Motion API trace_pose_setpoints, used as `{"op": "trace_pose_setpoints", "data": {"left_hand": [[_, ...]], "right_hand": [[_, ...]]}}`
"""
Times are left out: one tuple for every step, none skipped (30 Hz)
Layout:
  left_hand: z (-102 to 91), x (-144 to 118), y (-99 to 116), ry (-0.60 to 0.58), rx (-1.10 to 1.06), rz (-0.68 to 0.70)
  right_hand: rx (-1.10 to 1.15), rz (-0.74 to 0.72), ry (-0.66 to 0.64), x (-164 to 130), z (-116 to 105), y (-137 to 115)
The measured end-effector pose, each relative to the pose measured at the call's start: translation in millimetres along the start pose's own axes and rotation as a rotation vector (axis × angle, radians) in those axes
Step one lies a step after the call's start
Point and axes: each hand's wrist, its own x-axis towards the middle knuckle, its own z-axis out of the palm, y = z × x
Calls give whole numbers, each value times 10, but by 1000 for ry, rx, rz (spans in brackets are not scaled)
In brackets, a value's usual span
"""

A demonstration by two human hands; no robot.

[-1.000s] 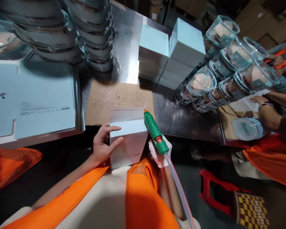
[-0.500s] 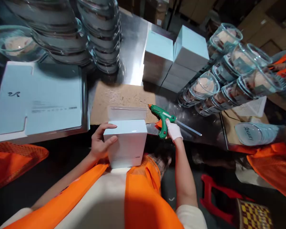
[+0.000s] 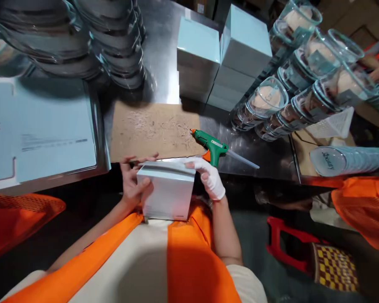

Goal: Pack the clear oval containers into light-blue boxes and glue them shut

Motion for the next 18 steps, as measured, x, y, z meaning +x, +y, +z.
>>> {"op": "trace_pose_setpoints", "data": {"left_hand": [[-6, 8, -13, 0, -37, 8], [-13, 15, -22, -14, -45, 8], [-21, 20, -26, -34, -27, 0], [-28, 21, -24, -53, 7, -13], [-33, 18, -17, -63, 43, -25], [-37, 12, -5, -64, 70, -33], [-41, 5, 11, -59, 87, -36], [-46, 1, 32, -54, 98, -32], [-54, 2, 59, -51, 106, -25], [-67, 11, 92, -41, 111, -10], [-84, 28, 132, -18, 112, 10], [-104, 54, 177, 34, 104, 32], [-123, 84, 224, 112, 85, 47], [-137, 115, 268, 212, 59, 64], [-143, 141, 305, 315, 28, 81], [-140, 159, 329, 404, -3, 99], [-127, 163, 338, 469, -30, 109], [-109, 154, 332, 507, -50, 103]], "right_hand": [[-59, -57, -106, -41, -35, -41], [-127, -108, -194, -71, -51, -86], [-202, -154, -244, -89, -47, -129], [-276, -195, -269, -96, -25, -162], [-334, -235, -281, -94, 8, -180], [-371, -271, -289, -87, 44, -182], [-388, -299, -292, -81, 71, -169], [-392, -313, -288, -81, 83, -143], [-394, -314, -268, -95, 75, -109], [-398, -304, -222, -128, 46, -70], [-398, -286, -140, -185, 2, -27], [-392, -262, -24, -267, -51, 18], [-379, -235, 100, -374, -101, 66], [-358, -196, 197, -499, -137, 114], [-332, -141, 247, -633, -154, 163], [-308, -72, 240, -765, -151, 208], [-292, 6, 181, -888, -130, 245], [-282, 72, 118, -992, -104, 267]]}}
